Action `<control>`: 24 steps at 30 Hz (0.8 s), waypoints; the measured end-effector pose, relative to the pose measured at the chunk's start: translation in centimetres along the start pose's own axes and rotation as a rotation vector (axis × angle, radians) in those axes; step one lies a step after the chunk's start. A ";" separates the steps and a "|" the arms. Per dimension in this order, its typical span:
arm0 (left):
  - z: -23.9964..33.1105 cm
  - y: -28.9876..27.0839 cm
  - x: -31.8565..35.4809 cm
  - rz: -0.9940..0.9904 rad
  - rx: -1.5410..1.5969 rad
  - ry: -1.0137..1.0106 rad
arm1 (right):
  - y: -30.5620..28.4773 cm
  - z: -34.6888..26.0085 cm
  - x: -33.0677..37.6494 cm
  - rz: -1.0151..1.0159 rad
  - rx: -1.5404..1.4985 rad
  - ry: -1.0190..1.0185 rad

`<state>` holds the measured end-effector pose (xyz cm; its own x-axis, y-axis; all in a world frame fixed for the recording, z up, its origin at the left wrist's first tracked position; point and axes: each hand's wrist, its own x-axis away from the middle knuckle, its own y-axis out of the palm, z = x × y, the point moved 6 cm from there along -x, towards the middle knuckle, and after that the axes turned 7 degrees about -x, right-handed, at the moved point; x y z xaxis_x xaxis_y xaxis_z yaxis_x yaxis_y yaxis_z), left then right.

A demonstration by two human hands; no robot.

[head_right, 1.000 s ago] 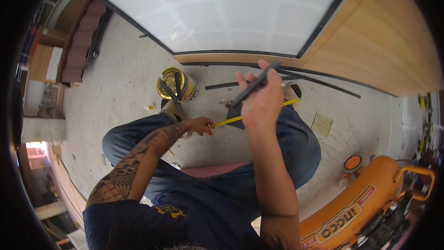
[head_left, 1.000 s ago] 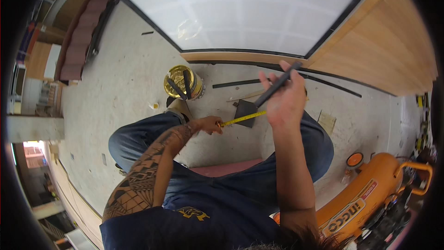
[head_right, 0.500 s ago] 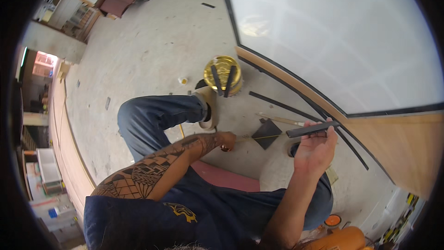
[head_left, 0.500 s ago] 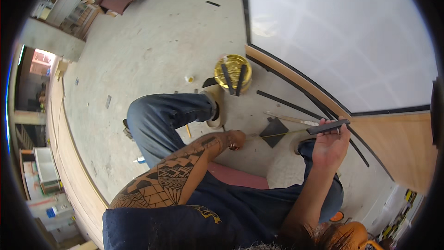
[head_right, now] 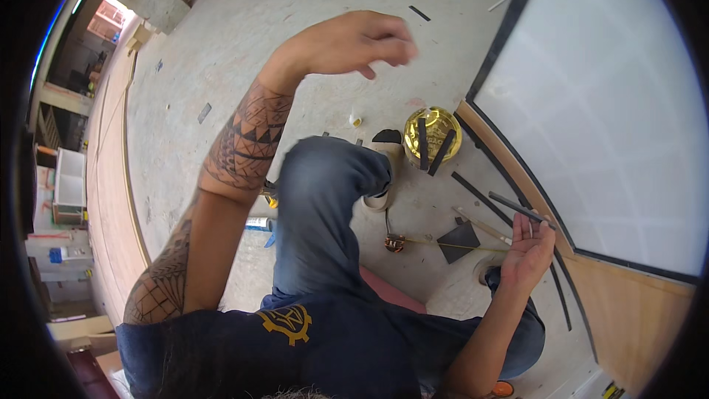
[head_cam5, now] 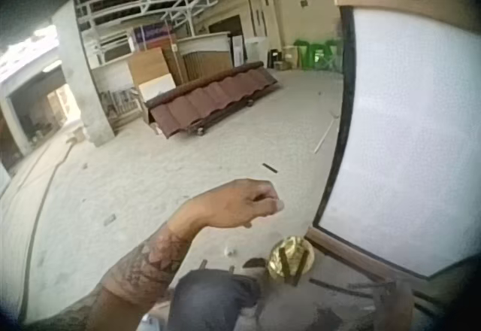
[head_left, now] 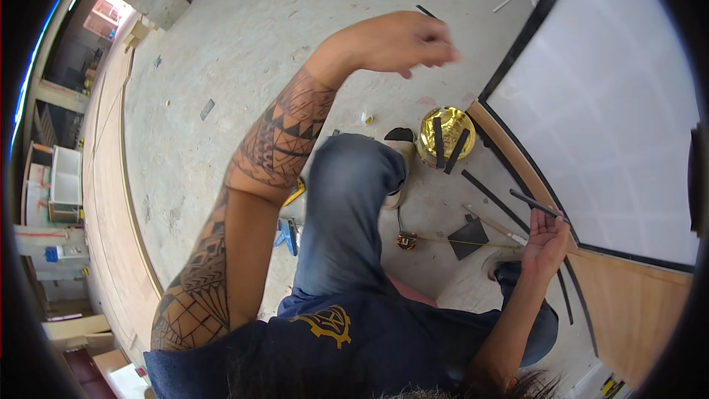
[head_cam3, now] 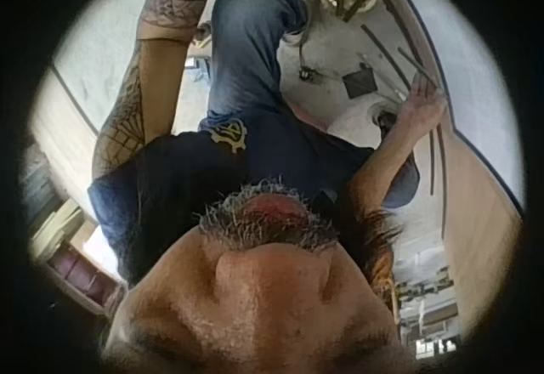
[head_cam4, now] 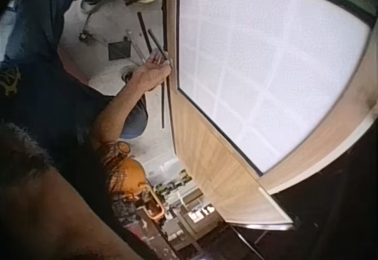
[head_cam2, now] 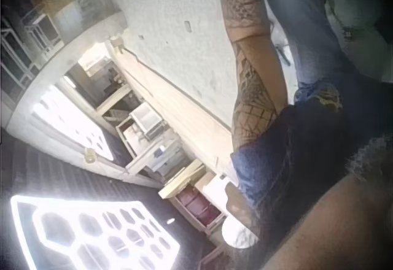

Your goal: Cutting and measuring black plastic or rubber trim pieces for a piece of furniture, then applying adhesive and attaching them.

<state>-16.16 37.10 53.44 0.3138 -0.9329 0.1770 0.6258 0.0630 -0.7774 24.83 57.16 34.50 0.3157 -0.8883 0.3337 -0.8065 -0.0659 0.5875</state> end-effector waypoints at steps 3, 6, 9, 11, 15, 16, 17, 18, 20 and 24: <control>-10.2 0.1 3.0 0.503 0.279 -0.226 | -0.2 1.7 0.1 0.039 0.143 0.006; -22.2 9.7 5.8 0.832 0.376 -0.566 | -1.3 3.0 0.8 0.055 0.242 0.017; -31.3 25.1 8.5 0.785 0.672 -0.815 | -3.1 3.9 1.2 0.080 0.357 0.049; -34.4 34.5 11.5 0.710 0.680 -0.946 | -4.6 4.8 1.5 0.092 0.433 0.088; -35.7 45.9 17.0 0.369 0.447 -1.012 | -6.4 6.5 1.0 0.065 0.521 0.177; -35.3 47.9 18.5 0.213 0.524 -1.052 | -6.5 7.0 0.9 0.045 0.549 0.196; -34.9 49.6 20.2 0.120 0.749 -1.150 | -6.6 7.4 0.7 0.061 0.553 0.225; -35.2 49.2 21.8 0.121 0.737 -1.154 | -6.2 7.9 0.5 0.034 0.548 0.231; -34.3 47.6 22.7 -0.238 -0.059 -0.705 | -5.1 8.2 0.2 -0.007 0.580 0.234; -36.5 47.3 28.8 0.303 1.186 -1.332 | -2.2 8.5 0.4 -0.094 0.605 0.176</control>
<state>-3.56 0.28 -0.23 0.4295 -0.0009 0.9031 0.3795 0.9076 -0.1796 22.52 53.04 27.04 0.4346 -0.7816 0.4474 -0.8949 -0.4306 0.1171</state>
